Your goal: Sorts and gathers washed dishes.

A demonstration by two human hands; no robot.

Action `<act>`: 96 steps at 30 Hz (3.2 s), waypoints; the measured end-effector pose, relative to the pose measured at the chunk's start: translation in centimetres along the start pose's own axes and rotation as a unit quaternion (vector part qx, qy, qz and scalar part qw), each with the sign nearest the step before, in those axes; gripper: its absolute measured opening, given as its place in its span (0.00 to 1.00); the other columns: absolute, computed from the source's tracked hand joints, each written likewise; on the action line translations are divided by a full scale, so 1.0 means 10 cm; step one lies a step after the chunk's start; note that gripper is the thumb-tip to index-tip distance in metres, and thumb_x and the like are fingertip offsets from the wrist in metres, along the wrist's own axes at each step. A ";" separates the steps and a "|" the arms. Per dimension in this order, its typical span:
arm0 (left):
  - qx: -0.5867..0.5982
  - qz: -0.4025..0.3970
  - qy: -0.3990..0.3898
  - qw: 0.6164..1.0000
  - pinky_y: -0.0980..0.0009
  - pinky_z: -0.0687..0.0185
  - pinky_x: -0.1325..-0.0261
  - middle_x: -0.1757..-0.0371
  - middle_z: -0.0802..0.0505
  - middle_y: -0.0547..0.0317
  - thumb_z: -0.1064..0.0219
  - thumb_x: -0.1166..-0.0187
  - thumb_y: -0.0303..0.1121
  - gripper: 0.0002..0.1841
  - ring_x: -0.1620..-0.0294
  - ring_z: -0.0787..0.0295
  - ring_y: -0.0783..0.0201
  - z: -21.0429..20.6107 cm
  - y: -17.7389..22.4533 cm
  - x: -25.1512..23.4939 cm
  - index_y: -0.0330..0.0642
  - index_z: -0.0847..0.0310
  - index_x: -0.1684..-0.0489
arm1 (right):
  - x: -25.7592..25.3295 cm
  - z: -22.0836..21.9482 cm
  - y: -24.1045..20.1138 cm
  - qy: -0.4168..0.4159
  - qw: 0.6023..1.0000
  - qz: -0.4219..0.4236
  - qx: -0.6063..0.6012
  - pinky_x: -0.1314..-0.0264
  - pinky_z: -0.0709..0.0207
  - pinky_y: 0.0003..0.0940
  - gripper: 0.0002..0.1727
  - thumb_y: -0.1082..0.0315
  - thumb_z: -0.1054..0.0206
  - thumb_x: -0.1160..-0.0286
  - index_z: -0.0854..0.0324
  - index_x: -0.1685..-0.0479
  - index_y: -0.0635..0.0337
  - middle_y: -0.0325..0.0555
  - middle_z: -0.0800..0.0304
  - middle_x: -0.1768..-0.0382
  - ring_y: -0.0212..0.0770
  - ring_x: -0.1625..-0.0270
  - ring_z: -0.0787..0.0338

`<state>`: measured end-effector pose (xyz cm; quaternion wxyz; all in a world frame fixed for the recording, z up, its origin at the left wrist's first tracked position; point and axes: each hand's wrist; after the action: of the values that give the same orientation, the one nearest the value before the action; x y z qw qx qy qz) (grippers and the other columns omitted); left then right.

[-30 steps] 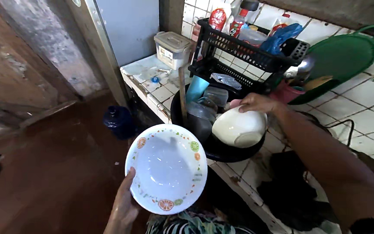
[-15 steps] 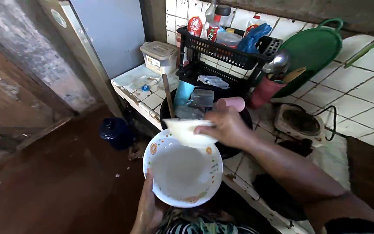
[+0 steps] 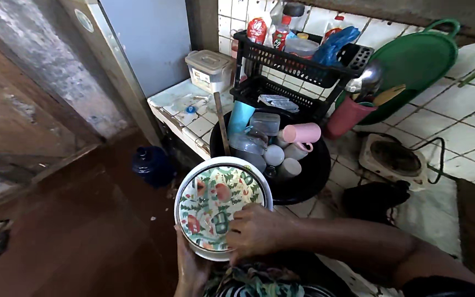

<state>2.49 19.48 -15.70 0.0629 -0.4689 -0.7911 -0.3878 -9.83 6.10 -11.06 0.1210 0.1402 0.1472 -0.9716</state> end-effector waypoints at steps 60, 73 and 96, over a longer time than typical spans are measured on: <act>-0.016 -0.039 0.021 0.999 0.66 0.04 0.55 0.55 0.04 0.64 0.77 0.06 0.53 0.31 0.54 0.04 0.68 0.06 0.01 -0.11 0.49 0.27 0.36 | -0.31 0.76 0.92 0.002 0.837 -0.509 -0.201 0.34 0.21 0.54 0.23 0.59 0.43 0.08 0.20 0.32 0.71 0.66 0.12 0.42 0.57 0.42 0.11; -0.011 -0.024 0.016 1.000 0.65 0.04 0.55 0.55 0.04 0.61 0.78 0.06 0.52 0.32 0.54 0.03 0.66 0.04 0.08 -0.13 0.48 0.26 0.36 | 0.23 0.32 1.37 0.059 0.770 -0.619 -0.144 0.23 0.33 0.68 0.36 0.68 0.25 0.27 0.32 0.19 0.72 0.77 0.23 0.28 0.72 0.25 0.23; 0.005 -0.046 -0.057 0.997 0.74 0.07 0.54 0.62 0.03 0.69 0.74 0.06 0.54 0.33 0.58 0.05 0.77 0.10 0.10 -0.02 0.56 0.15 0.53 | 0.05 0.59 0.15 0.155 0.988 0.007 0.022 0.51 0.17 0.35 0.29 0.40 0.48 0.11 0.12 0.57 0.54 0.44 0.11 0.66 0.41 0.59 0.10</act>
<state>3.66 20.27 -15.94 0.0021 -0.4532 -0.8160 -0.3588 -11.29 2.74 -6.23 0.1004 0.2930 0.1417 -0.9402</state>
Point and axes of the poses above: each hand's wrist, its own x-axis away from the middle knuckle, its own z-axis out of the back of the hand, y = z × x
